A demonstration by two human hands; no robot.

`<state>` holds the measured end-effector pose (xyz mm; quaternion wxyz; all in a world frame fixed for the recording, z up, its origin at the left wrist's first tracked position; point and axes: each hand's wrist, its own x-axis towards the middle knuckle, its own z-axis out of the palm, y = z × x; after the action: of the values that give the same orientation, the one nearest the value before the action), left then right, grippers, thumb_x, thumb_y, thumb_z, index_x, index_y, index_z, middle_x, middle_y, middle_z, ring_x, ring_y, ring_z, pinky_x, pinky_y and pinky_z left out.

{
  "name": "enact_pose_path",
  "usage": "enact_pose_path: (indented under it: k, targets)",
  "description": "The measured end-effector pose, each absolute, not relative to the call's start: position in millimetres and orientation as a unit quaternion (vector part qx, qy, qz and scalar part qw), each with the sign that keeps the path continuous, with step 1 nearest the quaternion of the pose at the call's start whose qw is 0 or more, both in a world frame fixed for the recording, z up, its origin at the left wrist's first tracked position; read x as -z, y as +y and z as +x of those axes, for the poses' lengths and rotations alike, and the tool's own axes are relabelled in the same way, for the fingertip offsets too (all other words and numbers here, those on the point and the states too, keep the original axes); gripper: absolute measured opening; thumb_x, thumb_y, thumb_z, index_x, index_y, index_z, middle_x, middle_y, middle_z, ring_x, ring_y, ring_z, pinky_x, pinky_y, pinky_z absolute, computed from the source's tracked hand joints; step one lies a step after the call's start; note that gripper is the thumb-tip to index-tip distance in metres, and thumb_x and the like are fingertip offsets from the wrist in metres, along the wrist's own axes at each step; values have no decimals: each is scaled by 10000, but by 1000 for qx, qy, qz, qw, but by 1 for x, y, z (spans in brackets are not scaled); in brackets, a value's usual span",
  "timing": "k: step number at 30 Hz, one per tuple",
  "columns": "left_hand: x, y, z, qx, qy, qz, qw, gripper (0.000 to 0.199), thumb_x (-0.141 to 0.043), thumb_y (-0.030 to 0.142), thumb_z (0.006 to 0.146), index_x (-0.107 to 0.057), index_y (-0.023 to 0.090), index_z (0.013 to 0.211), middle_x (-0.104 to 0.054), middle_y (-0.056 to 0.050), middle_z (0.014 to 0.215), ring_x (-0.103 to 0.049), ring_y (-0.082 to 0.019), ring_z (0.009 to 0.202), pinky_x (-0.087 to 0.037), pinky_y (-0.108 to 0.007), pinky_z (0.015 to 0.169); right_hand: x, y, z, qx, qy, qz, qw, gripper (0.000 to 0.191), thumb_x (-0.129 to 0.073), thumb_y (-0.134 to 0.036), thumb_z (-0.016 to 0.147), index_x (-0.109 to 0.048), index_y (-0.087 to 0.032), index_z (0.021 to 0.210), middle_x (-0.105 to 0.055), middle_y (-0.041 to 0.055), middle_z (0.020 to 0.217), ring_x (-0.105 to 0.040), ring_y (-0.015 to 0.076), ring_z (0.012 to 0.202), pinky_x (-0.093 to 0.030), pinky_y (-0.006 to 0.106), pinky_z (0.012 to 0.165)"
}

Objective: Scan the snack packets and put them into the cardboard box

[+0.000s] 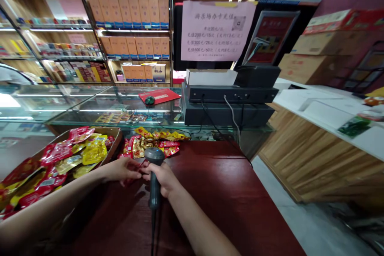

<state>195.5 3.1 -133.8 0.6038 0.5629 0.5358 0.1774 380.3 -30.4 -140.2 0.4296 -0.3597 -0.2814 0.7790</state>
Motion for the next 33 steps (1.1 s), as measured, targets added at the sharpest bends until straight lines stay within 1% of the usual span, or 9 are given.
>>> enact_pose_path:
  k: [3,5,11,14,17,19,21,27,33]
  targets:
    - [133,19,194,-203,517,544,629,281,-810,284,526,-693,123,724,-690,-42,669,-608,-138,578,-443,-195,523,130,-16,378,-769,-301,-348,443,246,-686,-182,542,-620,-137,775,-680,86,926,-649,223,920,-492,341,818]
    - [129,33,194,-241,517,505,648,293,-810,283,541,-684,116,746,-702,-66,722,-628,-145,597,-469,-211,549,122,-7,382,-758,-312,-349,454,241,-688,-184,542,-619,-135,768,-674,91,940,-649,227,918,-501,340,796]
    - [117,76,215,-342,485,394,702,239,-793,158,581,-663,122,778,-696,-61,694,-653,-156,603,-527,-254,596,105,8,404,-725,-348,-378,459,220,-663,-208,567,-576,-141,757,-658,84,935,-662,186,690,-527,303,555]
    - [117,82,226,-353,461,390,715,191,-760,200,652,-661,117,793,-698,-67,706,-651,-149,594,-537,-259,589,101,8,411,-712,-362,-395,454,225,-647,-247,590,-560,-144,769,-661,59,844,-615,133,540,-471,237,429]
    - [120,79,230,-351,428,412,724,204,-740,254,689,-667,116,822,-706,-75,759,-663,-150,647,-546,-269,650,99,7,414,-694,-384,-418,442,196,-628,-267,611,-559,-142,746,-623,6,626,-522,88,408,-403,197,364]
    - [122,75,229,-351,419,421,724,233,-741,272,690,-671,112,845,-711,-80,777,-666,-153,663,-547,-279,685,98,6,415,-686,-407,-429,424,168,-604,-286,640,-562,-142,715,-551,-29,480,-463,79,349,-376,193,345]
    - [123,73,229,-354,419,423,721,259,-744,285,686,-674,108,862,-714,-80,774,-668,-156,668,-547,-285,693,98,5,416,-683,-428,-427,410,156,-588,-296,661,-561,-144,684,-506,-42,421,-435,80,329,-371,198,341]
    - [125,77,225,-370,435,425,702,318,-786,271,625,-684,118,884,-721,-65,799,-666,-148,649,-543,-254,641,97,3,418,-682,-445,-406,414,152,-589,-303,678,-547,-157,688,-508,-37,445,-435,88,358,-393,214,353]
    - [130,79,222,-370,466,469,653,429,-796,349,585,-687,155,952,-723,-53,849,-676,-179,735,-533,-283,681,91,0,417,-684,-465,-402,394,106,-575,-260,661,-525,-167,667,-483,-52,427,-422,81,337,-363,196,334]
